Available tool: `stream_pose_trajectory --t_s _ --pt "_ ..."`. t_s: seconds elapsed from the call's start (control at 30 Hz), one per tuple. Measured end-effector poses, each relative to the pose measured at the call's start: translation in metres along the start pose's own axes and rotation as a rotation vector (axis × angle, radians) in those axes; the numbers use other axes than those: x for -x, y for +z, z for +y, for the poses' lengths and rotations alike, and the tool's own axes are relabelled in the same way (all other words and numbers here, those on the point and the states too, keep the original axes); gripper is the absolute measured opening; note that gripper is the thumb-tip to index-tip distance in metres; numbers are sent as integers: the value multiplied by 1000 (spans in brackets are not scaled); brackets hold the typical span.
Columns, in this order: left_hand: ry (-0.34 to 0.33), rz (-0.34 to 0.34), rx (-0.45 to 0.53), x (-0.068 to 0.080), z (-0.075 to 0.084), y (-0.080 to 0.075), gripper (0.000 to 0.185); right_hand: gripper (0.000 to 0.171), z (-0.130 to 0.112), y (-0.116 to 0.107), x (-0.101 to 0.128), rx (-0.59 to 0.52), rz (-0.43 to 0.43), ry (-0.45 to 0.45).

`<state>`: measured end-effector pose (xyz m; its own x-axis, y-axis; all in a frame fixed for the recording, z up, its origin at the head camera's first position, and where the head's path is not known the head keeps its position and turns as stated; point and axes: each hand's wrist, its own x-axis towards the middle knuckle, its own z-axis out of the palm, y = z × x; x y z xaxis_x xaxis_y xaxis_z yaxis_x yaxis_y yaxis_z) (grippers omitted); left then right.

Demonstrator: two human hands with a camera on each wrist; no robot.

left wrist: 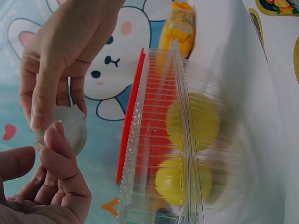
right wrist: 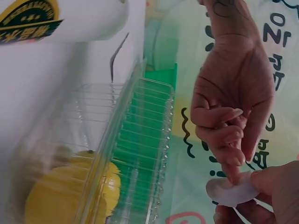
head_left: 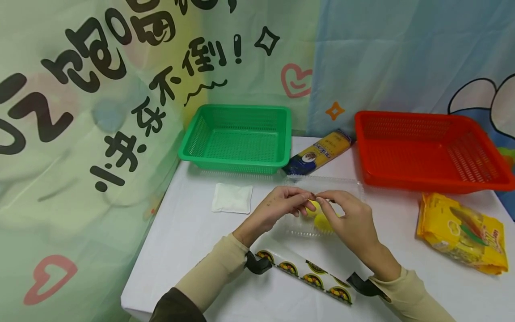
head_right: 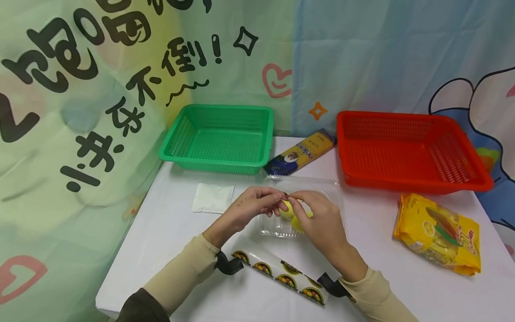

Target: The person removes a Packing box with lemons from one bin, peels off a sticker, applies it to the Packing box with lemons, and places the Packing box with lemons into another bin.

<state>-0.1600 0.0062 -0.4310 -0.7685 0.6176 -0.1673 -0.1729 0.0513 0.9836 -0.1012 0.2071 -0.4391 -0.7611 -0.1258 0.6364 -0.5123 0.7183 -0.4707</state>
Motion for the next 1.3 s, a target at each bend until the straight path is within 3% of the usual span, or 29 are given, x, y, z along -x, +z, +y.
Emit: stream_pose_trajectory --t_s 0.13,0.27,0.47,0.63,0.9,1.07,1.2,1.3 --pt "-9 19 3 -1 1 1 30 21 -1 0 1 34 -12 -57" --pt "-15 34 27 -1 1 3 30 19 -1 3 2 57 36 -172" --pt "-22 66 53 -3 0 5 28 35 -2 5 -1 112 81 -317" --pt "-31 81 71 -5 -1 6 26 32 -3 5 -2 117 81 -338" --pt "9 114 77 -6 -5 7 23 30 -3 4 -4 100 64 -338" --pt "13 132 55 -8 -6 9 22 31 4 -1 -4 11 98 -245" --pt "12 145 41 -8 -4 10 21 21 12 -7 -3 -61 142 -20" --pt "12 158 33 -8 -3 10 21 14 14 -11 -2 -91 105 173"
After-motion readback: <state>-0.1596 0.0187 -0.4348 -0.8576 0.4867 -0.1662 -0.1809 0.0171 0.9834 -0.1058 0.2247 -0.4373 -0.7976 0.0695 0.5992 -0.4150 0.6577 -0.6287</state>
